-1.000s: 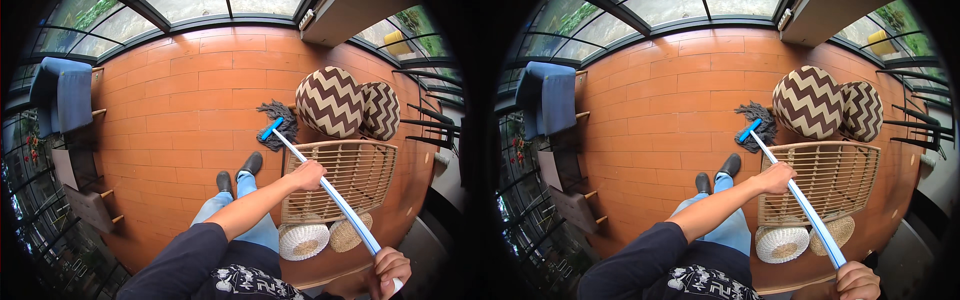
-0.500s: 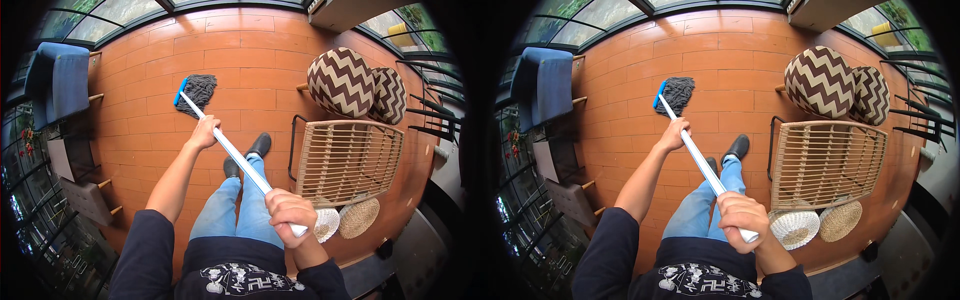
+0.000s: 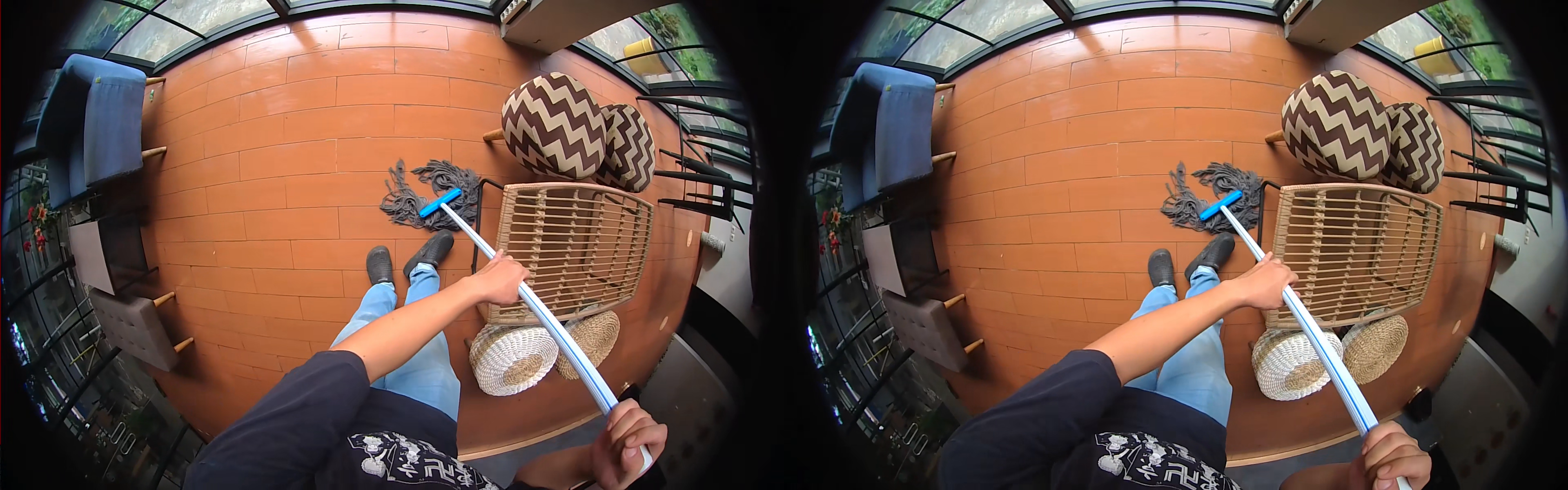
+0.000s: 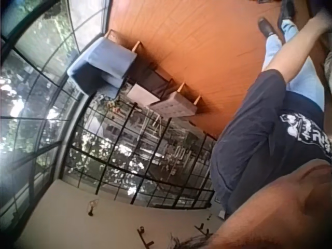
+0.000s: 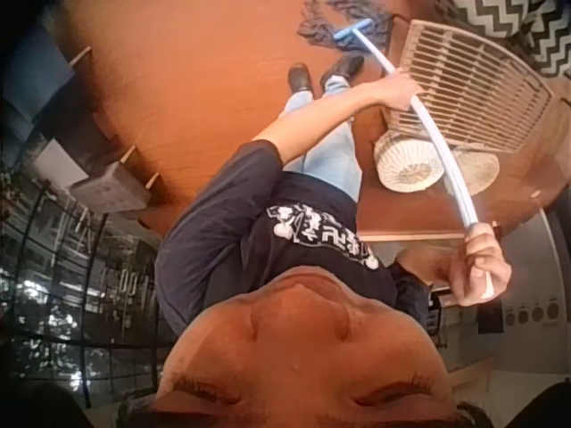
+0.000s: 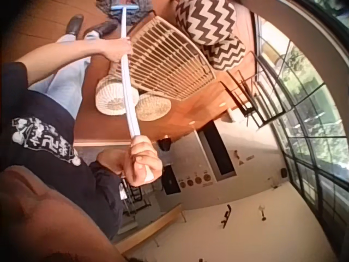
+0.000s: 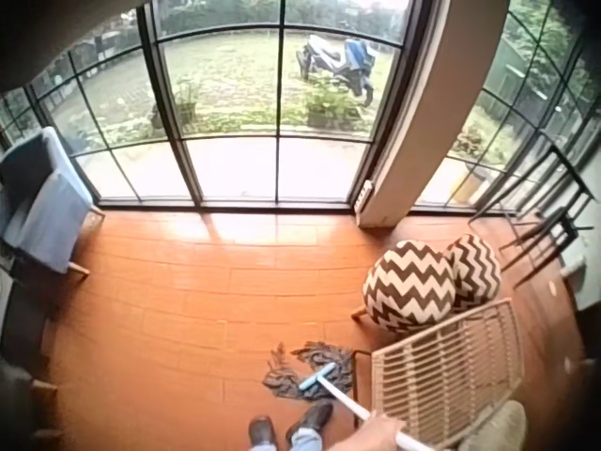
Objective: Mopping the wooden floor in the seating area of a cafe.
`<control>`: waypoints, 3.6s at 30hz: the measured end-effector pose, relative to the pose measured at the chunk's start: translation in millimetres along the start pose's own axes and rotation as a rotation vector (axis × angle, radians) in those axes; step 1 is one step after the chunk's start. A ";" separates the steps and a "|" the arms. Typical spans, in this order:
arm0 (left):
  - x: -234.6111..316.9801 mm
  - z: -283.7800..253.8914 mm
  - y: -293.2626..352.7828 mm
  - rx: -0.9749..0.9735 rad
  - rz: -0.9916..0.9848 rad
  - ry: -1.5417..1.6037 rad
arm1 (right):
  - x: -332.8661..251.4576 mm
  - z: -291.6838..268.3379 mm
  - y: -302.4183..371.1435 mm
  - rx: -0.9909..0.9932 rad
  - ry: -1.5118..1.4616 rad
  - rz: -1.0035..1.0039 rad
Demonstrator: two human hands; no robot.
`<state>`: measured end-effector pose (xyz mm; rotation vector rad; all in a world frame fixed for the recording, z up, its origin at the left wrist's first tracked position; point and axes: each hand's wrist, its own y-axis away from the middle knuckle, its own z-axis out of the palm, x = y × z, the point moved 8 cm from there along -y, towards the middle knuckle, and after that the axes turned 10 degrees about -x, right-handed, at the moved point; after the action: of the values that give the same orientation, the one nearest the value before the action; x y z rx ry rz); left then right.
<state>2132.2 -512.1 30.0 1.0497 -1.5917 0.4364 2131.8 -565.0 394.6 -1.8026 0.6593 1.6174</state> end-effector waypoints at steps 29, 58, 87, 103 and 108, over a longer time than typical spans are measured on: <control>20.9 98.9 -39.3 0.119 0.042 -0.065 | 36.5 -105.1 178.5 0.369 -0.201 -0.217; -105.7 82.6 197.5 0.599 -0.361 -0.429 | 204.2 99.6 245.5 0.073 -0.285 -0.288; -11.7 216.3 257.3 0.669 -0.223 -0.306 | 99.0 91.9 338.7 -0.020 -0.234 -0.029; 2.0 191.6 140.7 0.535 -0.119 -0.383 | 108.4 54.3 364.4 0.372 -0.124 -0.231; 17.0 206.3 115.8 0.379 0.006 -0.340 | 97.4 41.9 372.3 0.388 -0.058 -0.135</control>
<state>1917.4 -610.9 10.9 1.4669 -1.8552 0.6041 1846.8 -784.6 251.7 -1.4785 0.7498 1.3404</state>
